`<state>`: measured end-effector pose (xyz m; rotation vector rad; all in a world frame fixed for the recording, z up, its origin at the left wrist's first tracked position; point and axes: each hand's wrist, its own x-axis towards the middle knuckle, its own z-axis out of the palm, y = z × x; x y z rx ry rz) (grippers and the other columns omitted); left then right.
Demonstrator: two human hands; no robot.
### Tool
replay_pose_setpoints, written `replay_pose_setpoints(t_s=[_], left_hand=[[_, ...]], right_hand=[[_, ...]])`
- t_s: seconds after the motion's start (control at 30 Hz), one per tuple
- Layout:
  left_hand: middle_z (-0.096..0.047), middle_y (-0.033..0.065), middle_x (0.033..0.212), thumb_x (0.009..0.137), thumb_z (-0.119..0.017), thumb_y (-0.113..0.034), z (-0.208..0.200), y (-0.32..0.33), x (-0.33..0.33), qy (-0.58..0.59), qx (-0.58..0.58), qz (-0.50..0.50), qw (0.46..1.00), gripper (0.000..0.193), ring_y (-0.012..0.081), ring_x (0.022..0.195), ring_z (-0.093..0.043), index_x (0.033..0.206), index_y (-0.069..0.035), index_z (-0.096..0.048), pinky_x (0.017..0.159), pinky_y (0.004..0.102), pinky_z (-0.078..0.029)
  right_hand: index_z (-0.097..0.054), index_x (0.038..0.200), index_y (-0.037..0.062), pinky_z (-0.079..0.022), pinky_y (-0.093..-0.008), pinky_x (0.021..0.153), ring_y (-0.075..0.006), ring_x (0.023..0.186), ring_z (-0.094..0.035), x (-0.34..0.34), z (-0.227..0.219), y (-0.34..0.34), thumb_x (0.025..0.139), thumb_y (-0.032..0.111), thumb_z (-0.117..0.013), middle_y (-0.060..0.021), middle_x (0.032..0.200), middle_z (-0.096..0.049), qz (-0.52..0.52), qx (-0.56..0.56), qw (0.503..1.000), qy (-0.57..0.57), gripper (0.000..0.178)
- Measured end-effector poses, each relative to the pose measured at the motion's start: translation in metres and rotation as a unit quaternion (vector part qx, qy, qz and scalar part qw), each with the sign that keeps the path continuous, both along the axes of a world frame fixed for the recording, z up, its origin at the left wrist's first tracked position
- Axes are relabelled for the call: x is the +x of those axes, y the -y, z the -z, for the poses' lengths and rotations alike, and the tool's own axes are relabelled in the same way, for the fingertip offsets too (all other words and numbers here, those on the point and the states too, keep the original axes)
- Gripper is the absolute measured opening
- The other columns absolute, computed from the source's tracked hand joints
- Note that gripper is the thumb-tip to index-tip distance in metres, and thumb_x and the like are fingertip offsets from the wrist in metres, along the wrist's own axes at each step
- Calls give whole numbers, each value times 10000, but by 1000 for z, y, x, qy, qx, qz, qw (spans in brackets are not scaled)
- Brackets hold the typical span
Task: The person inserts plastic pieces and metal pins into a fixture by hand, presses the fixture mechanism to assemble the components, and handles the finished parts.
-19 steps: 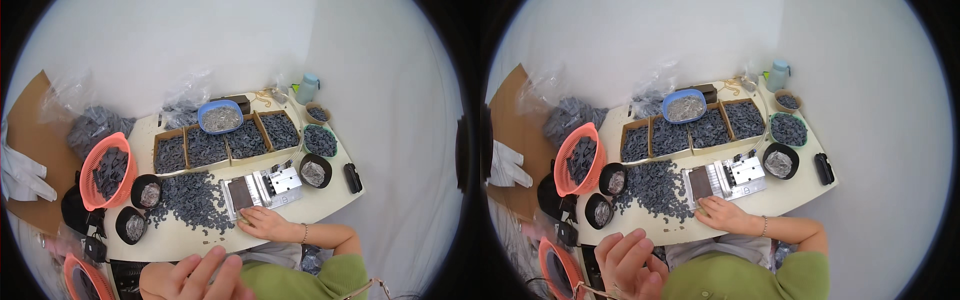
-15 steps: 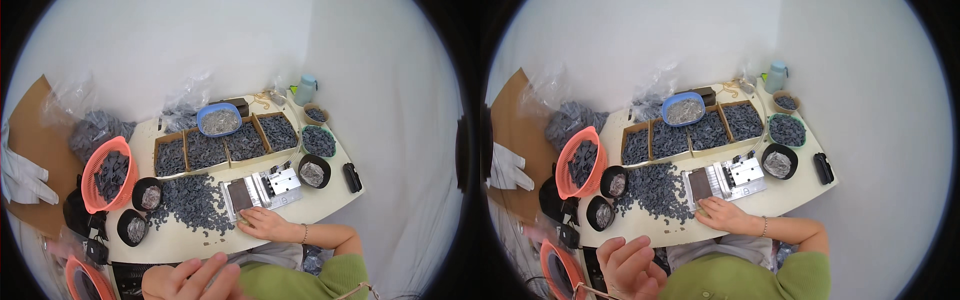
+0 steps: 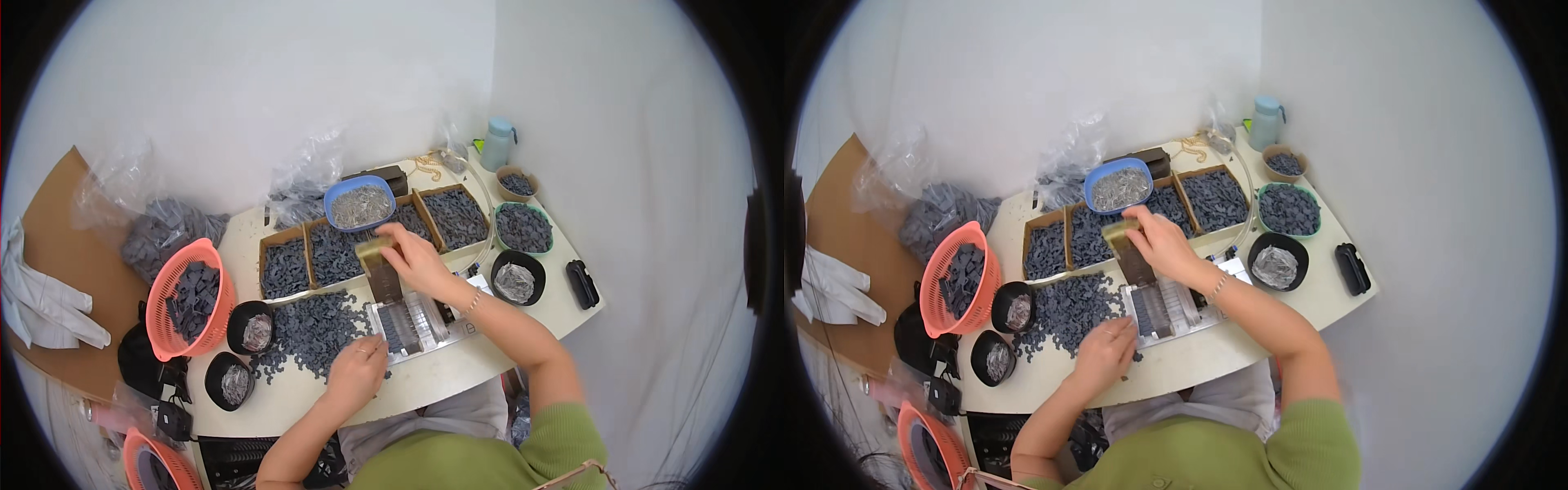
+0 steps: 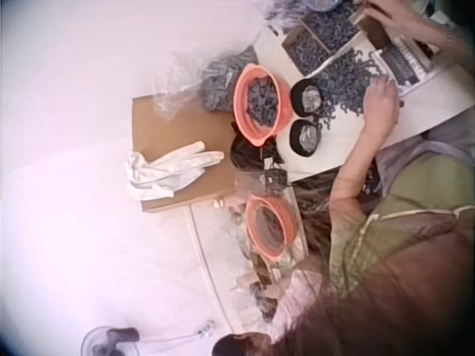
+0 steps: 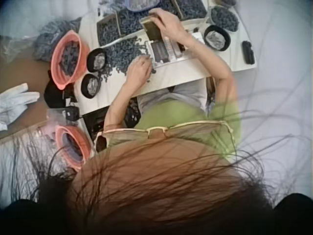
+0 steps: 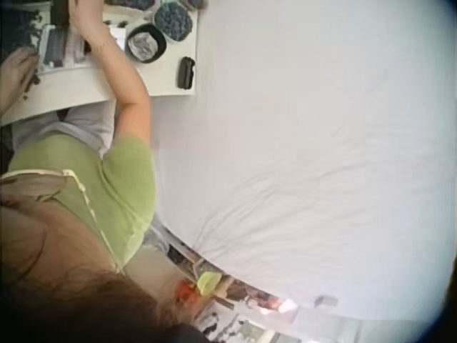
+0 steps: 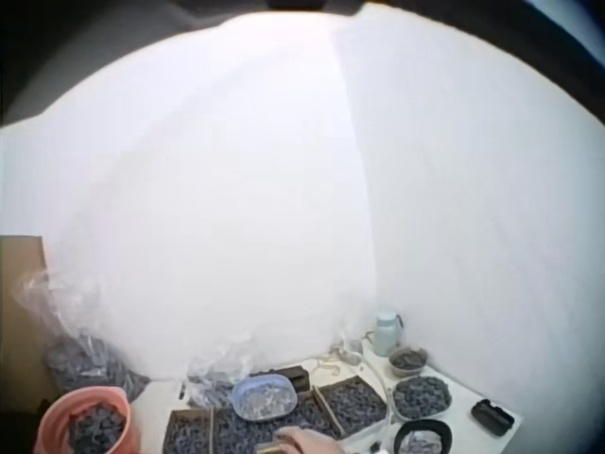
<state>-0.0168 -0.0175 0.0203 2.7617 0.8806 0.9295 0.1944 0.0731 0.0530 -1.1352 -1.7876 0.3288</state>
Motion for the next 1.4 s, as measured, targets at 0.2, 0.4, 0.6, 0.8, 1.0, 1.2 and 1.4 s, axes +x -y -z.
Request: replay_pose_setpoints(t_s=[0.2, 0.4, 0.6, 0.8, 1.0, 1.2, 1.4], left_hand=[[-651, 219, 1056, 727, -623, -87, 20, -1, 25, -80, 72, -36, 993, 231, 325, 961, -642, 906, 53, -662, 811, 369, -534], [-655, 193, 786, 647, -605, -113, 9, -9, 40, -205, 44, -27, 977, 102, 277, 696, -660, 672, -15, -605, 577, 374, -542], [-621, 145, 770, 747, -634, -88, -38, -57, 4, 21, -58, -27, 998, 97, 316, 714, -625, 819, -39, -593, 637, 404, -508], [-492, 149, 720, 917, -495, -69, -85, -132, -104, 280, -25, -292, 914, 114, 196, 659, -449, 869, 33, -509, 638, 316, -411], [-547, 278, 1113, 776, -666, -181, -52, -199, -211, -29, 251, -494, 832, 338, 438, 1032, -533, 1046, 1, -575, 856, 502, -438], [-631, 162, 873, 753, -680, -95, -17, -192, -108, 4, 8, -218, 976, 150, 334, 892, -589, 882, -17, -684, 802, 413, -471], [-643, 153, 885, 761, -669, -70, 13, -202, -80, -66, -59, -203, 975, 222, 333, 852, -623, 981, -40, -685, 778, 405, -498]], right_hand=[[-458, 1269, 28, -456, -421, 909, -367, 1050, -564, 24, 17, -29, 856, 181, -608, -215, 1110, -572, -30, -129, 989, 68, 465], [-637, 1050, 82, -503, -431, 803, -329, 940, -618, 112, -5, -41, 862, 151, -567, -135, 992, -653, 164, -88, 960, 208, 213], [-683, 945, 95, -513, -421, 776, -301, 897, -640, 139, 3, -38, 842, 149, -597, -120, 907, -682, 180, -140, 935, 273, 145], [-659, 892, 95, -507, -410, 753, -286, 889, -619, 133, 10, -31, 776, 177, -685, -92, 875, -625, 159, -112, 926, 323, 145], [-672, 850, 99, -500, -409, 759, -291, 914, -592, 122, 10, -35, 751, 161, -705, -93, 897, -579, 189, -82, 914, 349, 121], [-667, 801, 84, -500, -399, 761, -286, 910, -587, 131, 17, -36, 769, 106, -667, -93, 910, -573, 196, -12, 941, 275, 40], [-639, 903, 92, -489, -401, 697, -302, 807, -588, 109, -4, -12, 818, 53, -607, -95, 832, -561, 153, -4, 966, 210, 98]])
